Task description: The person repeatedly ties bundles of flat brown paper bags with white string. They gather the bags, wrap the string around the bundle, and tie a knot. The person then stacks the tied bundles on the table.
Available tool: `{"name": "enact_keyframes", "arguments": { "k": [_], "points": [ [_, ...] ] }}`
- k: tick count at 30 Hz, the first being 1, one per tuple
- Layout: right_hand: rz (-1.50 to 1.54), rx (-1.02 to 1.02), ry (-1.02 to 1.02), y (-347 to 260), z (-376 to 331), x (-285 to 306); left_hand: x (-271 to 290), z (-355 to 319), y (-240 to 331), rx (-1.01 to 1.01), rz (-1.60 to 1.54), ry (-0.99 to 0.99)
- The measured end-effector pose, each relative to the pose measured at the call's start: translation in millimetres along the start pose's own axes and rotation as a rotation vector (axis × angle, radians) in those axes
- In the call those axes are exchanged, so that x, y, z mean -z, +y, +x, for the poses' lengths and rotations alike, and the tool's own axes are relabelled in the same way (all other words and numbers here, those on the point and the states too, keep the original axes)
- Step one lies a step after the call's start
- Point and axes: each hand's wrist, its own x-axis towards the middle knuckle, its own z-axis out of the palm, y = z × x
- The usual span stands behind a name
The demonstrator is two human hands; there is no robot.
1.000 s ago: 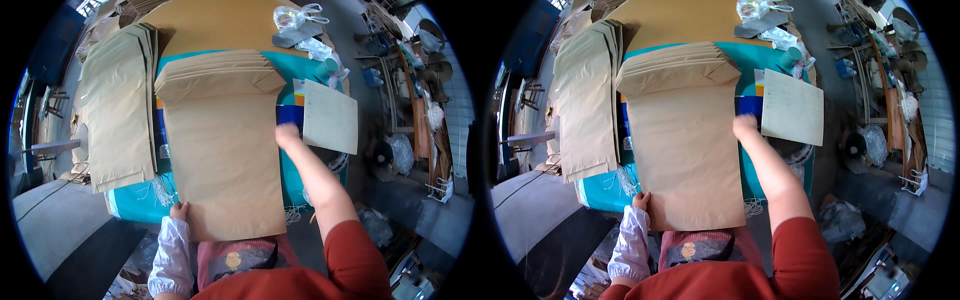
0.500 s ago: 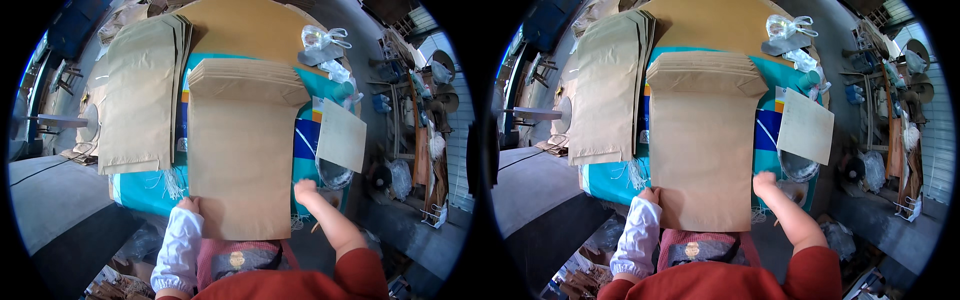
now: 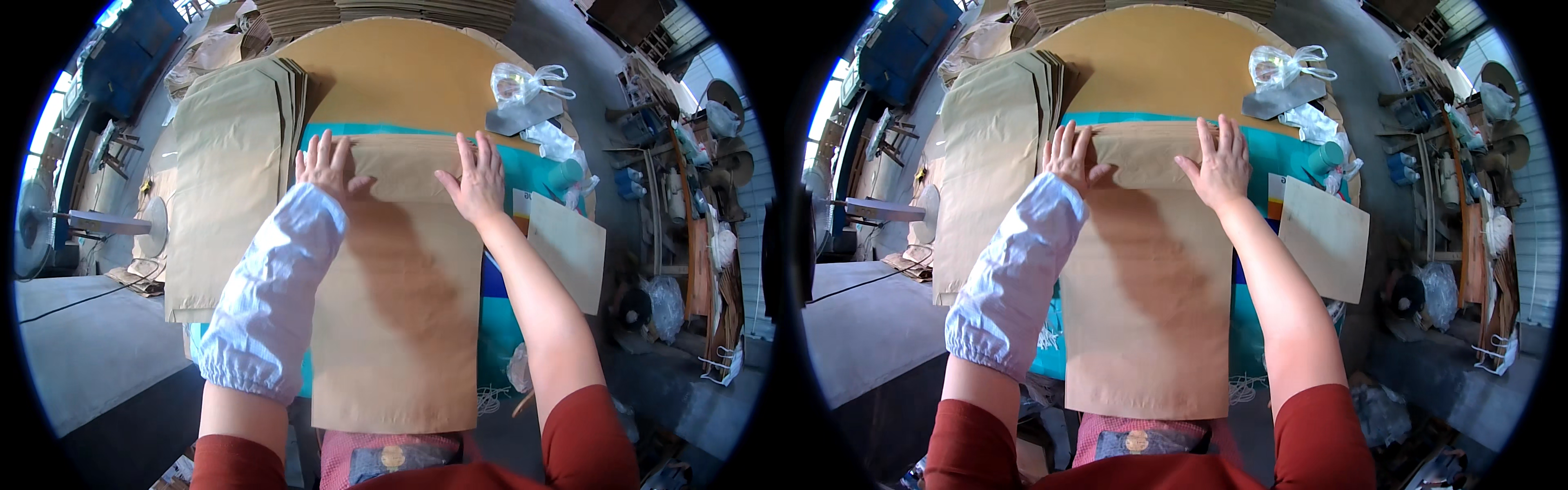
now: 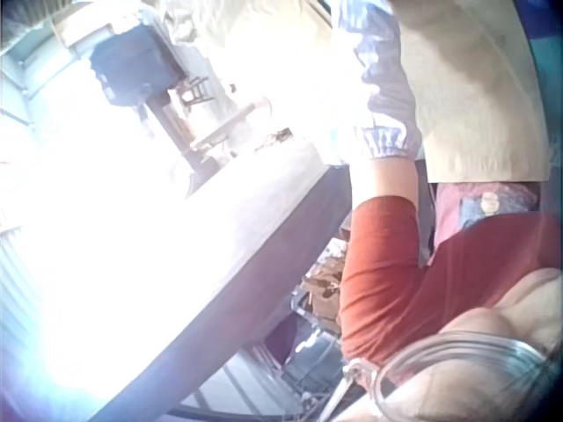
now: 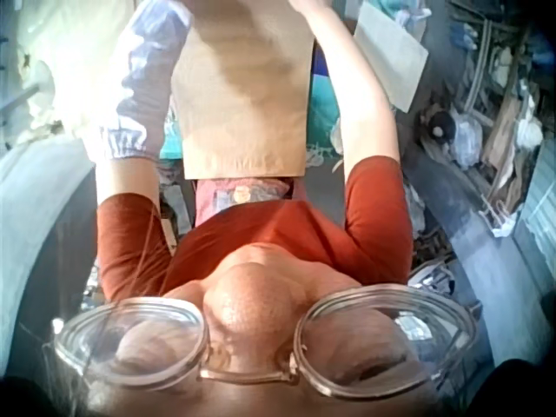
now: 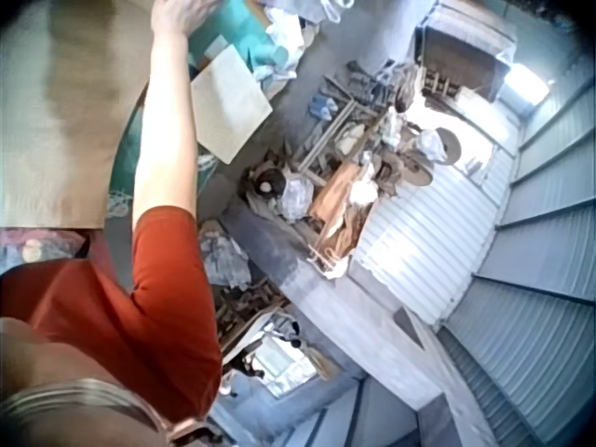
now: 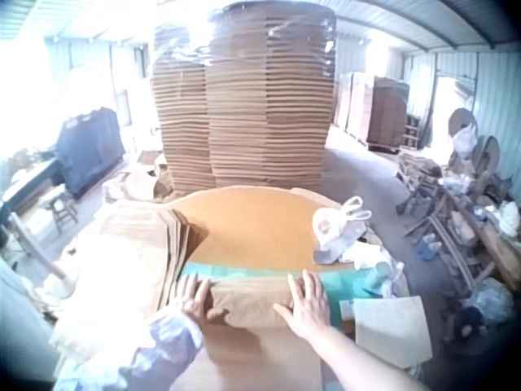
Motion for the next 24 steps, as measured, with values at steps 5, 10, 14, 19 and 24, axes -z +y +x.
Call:
{"name": "enact_keyframes", "arguments": {
  "k": [5, 10, 14, 19, 24],
  "points": [
    [-0.040, -0.068, -0.224, 14.1, 32.9, -37.4, -53.6, 36.2, -15.7, 0.158, -0.133, -0.089],
    [0.035, -0.050, -0.152, 24.3, 41.2, -86.2, -95.6, 45.0, -32.4, 0.162, -0.259, -0.069],
    [0.126, -0.049, -0.175, 36.3, 40.2, -108.7, -111.5, 51.6, -37.1, 0.121, -0.288, -0.064],
    [0.177, -0.002, -0.124, 37.8, 37.2, -116.0, -116.4, 44.1, -41.5, 0.126, -0.297, -0.075],
    [0.233, 0.014, -0.061, 45.4, 31.0, -129.7, -123.0, 45.8, -41.6, 0.082, -0.347, -0.020]
  ]
}}
